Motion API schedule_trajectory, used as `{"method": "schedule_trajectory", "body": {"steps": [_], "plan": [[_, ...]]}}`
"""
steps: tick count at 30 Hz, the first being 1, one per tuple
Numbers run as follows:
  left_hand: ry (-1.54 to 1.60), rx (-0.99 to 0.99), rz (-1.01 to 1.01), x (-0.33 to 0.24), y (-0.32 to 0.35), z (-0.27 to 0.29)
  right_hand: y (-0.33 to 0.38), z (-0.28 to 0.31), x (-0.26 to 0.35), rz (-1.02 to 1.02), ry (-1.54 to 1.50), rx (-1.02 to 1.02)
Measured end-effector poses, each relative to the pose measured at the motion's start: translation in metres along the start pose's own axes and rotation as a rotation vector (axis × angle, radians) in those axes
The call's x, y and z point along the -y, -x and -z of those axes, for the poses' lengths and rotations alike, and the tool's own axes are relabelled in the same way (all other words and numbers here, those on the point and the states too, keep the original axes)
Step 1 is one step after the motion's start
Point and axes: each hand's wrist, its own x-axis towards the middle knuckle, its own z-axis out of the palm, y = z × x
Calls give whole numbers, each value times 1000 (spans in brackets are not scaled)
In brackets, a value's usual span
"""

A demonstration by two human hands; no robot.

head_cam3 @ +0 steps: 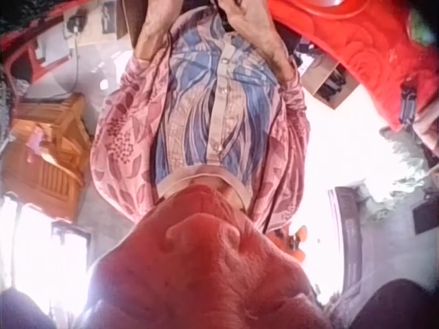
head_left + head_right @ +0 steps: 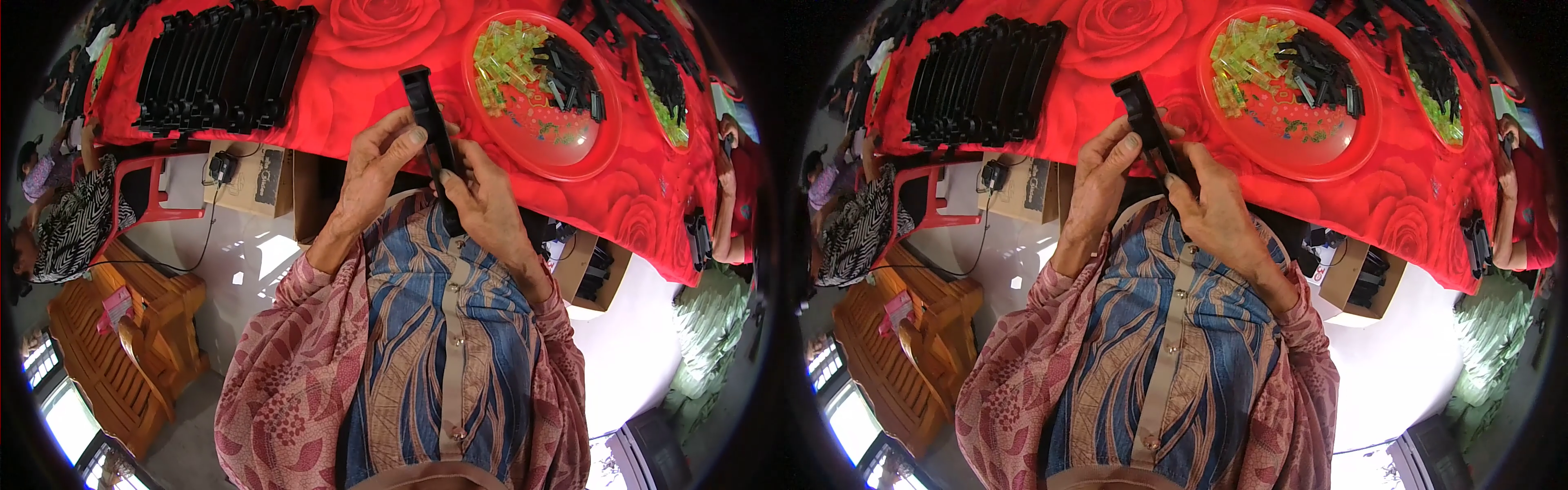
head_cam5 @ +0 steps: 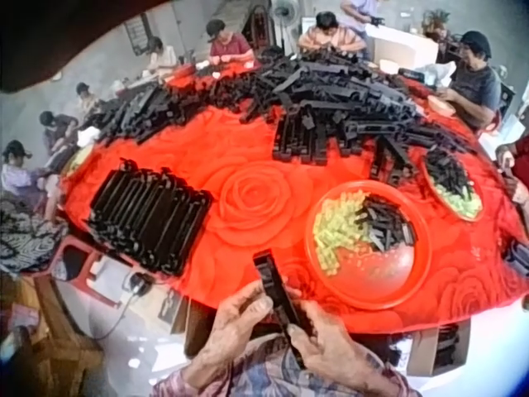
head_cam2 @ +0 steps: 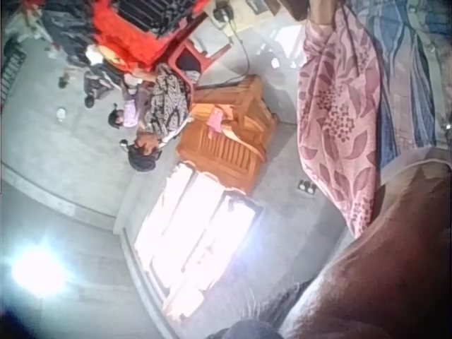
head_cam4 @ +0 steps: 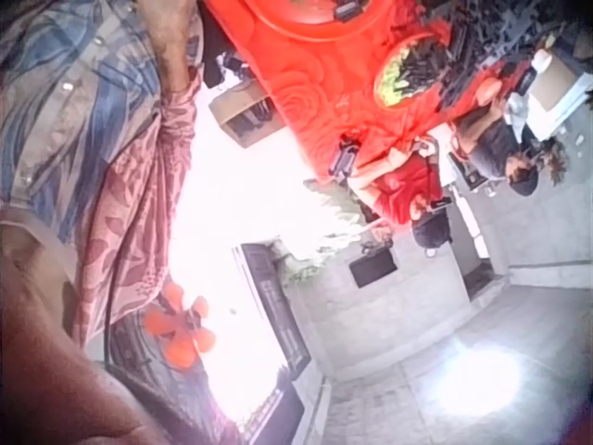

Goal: The person assembles level tools by taking black plastic frames, inserting translucent vials and small plastic pieces into them by hand, and placing the parts on the table.

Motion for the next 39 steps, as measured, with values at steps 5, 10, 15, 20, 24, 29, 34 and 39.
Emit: {"method": "schedule_trajectory", "body": {"steps": [5,10,15,20,24,29,34,39], "plan": [[-88,-7,-37,0,2,4,0,-8,8,7,145,-70],[-95,-26,-37,3,0,3,-3,-14,-1,147,167,-142],[-37,23,-48,6,-3,8,-2,-15,3,108,121,-154],[-9,30,-40,6,-3,8,-5,-13,4,136,101,-223],[-45,46,-66,4,-3,8,-8,-12,10,202,128,-285],[-131,22,-65,0,6,3,-4,-7,26,163,239,-230],[-162,-6,-77,-2,8,-8,-4,-6,21,165,223,-250],[-22,-7,-33,13,-10,2,-6,1,4,48,214,-173]]}}
